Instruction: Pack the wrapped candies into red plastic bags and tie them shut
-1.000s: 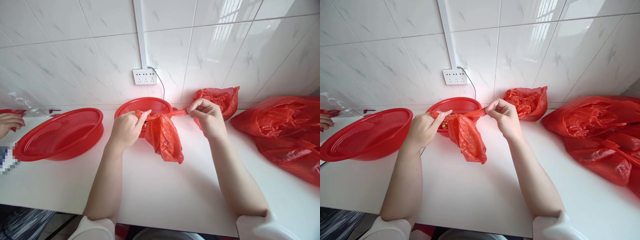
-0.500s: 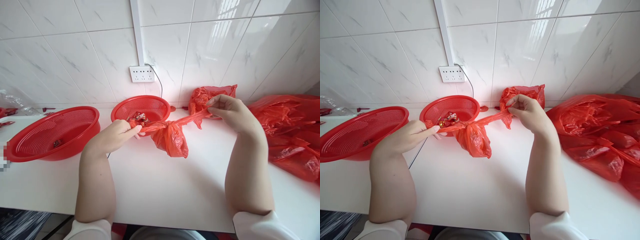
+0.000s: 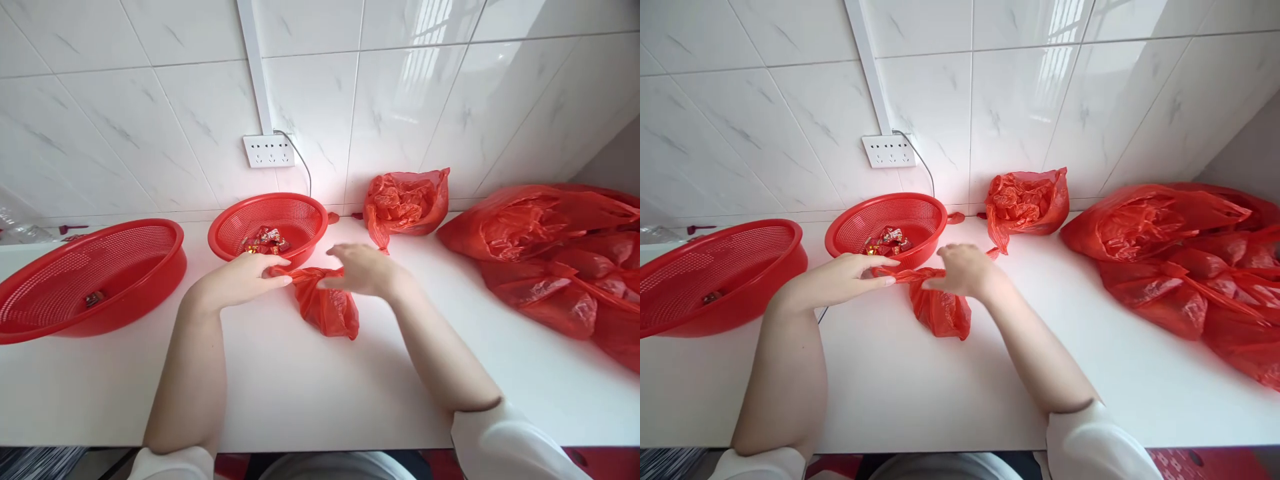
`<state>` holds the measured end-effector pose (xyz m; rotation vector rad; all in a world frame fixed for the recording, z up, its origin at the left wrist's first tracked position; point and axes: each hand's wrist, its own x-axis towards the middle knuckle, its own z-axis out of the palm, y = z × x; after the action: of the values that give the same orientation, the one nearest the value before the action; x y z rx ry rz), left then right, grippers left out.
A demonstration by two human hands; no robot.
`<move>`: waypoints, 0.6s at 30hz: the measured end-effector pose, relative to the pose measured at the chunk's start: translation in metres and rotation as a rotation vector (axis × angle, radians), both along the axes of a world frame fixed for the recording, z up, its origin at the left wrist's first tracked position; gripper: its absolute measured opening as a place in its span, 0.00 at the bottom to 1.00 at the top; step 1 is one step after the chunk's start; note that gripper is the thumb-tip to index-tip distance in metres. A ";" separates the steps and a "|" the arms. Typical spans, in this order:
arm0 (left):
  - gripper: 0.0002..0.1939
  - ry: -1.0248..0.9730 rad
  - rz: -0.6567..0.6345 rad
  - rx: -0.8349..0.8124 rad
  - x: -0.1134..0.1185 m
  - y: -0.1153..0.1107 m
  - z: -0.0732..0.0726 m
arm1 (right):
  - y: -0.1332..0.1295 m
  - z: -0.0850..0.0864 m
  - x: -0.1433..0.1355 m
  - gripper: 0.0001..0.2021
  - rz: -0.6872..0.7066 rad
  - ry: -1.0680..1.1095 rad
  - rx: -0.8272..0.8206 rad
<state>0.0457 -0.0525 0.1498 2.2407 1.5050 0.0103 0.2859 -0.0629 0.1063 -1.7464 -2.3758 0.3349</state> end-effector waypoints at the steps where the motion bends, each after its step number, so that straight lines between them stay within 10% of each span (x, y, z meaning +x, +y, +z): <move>1: 0.28 -0.009 0.008 -0.006 -0.001 0.000 0.000 | 0.002 -0.005 -0.009 0.32 0.041 -0.037 -0.094; 5: 0.29 -0.031 0.026 -0.018 -0.004 -0.001 0.001 | 0.014 -0.016 -0.008 0.16 0.100 -0.177 -0.226; 9: 0.30 -0.002 0.034 -0.006 -0.006 -0.001 0.002 | 0.018 -0.009 0.052 0.11 0.073 -0.052 -0.140; 18: 0.31 -0.025 0.070 0.056 -0.008 0.001 -0.001 | -0.023 -0.033 0.248 0.12 -0.687 0.136 -0.048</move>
<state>0.0381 -0.0512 0.1489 2.2219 1.5876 0.1023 0.5335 -0.0857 0.0730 -2.3258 -1.5532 0.3834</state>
